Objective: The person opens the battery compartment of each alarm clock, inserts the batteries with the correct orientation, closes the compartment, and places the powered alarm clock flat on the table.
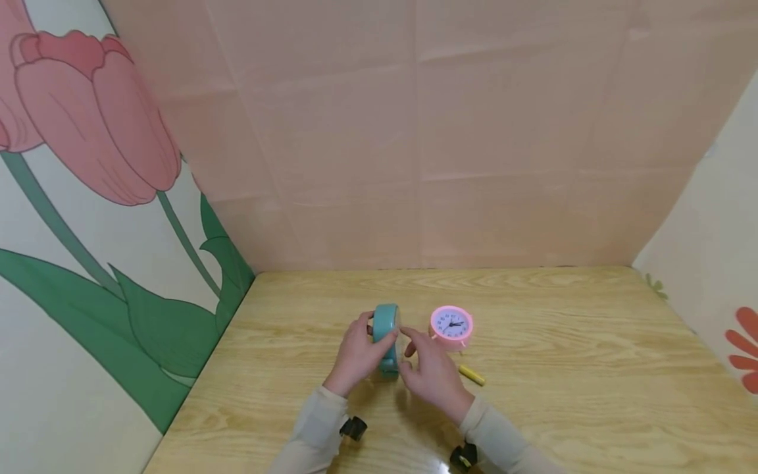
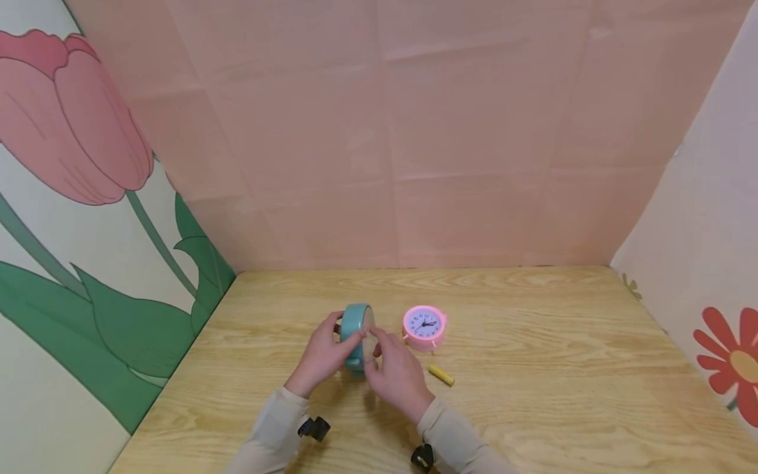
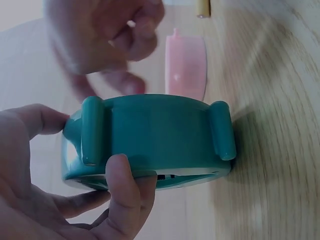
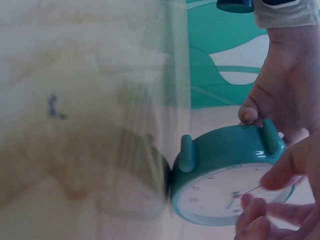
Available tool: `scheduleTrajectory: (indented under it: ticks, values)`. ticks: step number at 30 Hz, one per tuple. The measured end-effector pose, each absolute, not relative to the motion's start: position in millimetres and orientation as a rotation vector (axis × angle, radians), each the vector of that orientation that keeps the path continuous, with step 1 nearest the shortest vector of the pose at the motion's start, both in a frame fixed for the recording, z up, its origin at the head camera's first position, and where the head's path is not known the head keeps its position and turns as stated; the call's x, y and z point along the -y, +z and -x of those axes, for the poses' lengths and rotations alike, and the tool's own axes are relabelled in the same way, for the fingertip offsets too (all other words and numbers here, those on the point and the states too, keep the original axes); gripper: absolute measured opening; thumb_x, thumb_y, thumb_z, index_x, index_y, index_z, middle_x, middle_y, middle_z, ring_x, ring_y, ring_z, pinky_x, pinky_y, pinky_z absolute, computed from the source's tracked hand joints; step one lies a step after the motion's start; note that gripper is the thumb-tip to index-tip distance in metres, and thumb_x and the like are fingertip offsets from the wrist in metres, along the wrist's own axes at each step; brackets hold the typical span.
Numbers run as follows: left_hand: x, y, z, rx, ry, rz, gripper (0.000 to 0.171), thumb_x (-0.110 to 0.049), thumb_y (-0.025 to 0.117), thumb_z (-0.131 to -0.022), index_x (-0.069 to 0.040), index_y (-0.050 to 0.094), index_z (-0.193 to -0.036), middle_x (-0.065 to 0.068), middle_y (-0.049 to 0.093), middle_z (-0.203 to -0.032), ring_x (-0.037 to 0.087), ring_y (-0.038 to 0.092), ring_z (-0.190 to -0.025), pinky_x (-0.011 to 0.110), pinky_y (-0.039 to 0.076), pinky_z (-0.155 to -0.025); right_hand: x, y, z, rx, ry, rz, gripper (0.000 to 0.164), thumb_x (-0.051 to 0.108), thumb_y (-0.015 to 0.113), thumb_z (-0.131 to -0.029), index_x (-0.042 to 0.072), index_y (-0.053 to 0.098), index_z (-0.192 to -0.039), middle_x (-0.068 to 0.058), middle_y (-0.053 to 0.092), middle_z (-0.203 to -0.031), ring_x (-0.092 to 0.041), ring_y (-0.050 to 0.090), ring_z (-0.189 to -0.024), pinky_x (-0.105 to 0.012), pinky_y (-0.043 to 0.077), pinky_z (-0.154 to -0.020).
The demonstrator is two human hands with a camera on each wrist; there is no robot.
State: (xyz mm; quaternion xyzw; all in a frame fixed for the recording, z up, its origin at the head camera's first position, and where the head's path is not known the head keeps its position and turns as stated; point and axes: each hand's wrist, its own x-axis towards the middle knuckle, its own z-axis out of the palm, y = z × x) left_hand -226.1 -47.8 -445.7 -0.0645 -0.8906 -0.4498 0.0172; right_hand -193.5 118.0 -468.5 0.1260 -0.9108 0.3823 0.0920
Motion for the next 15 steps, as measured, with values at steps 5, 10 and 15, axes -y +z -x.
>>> scheduleTrajectory:
  ticks: [5, 10, 15]
  values:
    - [50.2, -447.2, 226.5, 2.736, -1.477, 0.118, 0.068, -0.042, 0.064, -0.091, -0.002, 0.046, -0.144, 0.015, 0.052, -0.107, 0.024, 0.054, -0.087, 0.031, 0.051, -0.066, -120.3, -475.8, 197.5, 2.825, 1.158, -0.281, 0.068, 0.016, 0.074, -0.079, 0.002, 0.051, -0.141, -0.007, 0.066, -0.095, -0.014, 0.057, -0.074, -0.029, 0.05, -0.059]
    - [56.0, -451.1, 230.2, 2.692, -1.594, 0.086, 0.064, -0.037, 0.062, -0.094, -0.001, 0.045, -0.145, 0.017, 0.054, -0.108, 0.025, 0.059, -0.085, 0.032, 0.057, -0.059, -120.8, -483.4, 200.3, 2.907, 1.124, -0.286, 0.082, 0.024, 0.079, -0.074, 0.001, 0.046, -0.144, -0.009, 0.068, -0.101, -0.017, 0.061, -0.081, -0.037, 0.054, -0.065]
    - [61.7, -455.2, 232.8, 2.658, -1.742, 0.115, 0.056, -0.032, 0.055, -0.099, -0.001, 0.044, -0.144, 0.021, 0.059, -0.118, 0.027, 0.064, -0.092, 0.037, 0.061, -0.059, -120.0, -486.8, 201.1, 2.881, 1.153, -0.307, 0.083, 0.022, 0.08, -0.072, 0.003, 0.045, -0.145, -0.009, 0.067, -0.102, -0.019, 0.061, -0.087, -0.041, 0.055, -0.072]
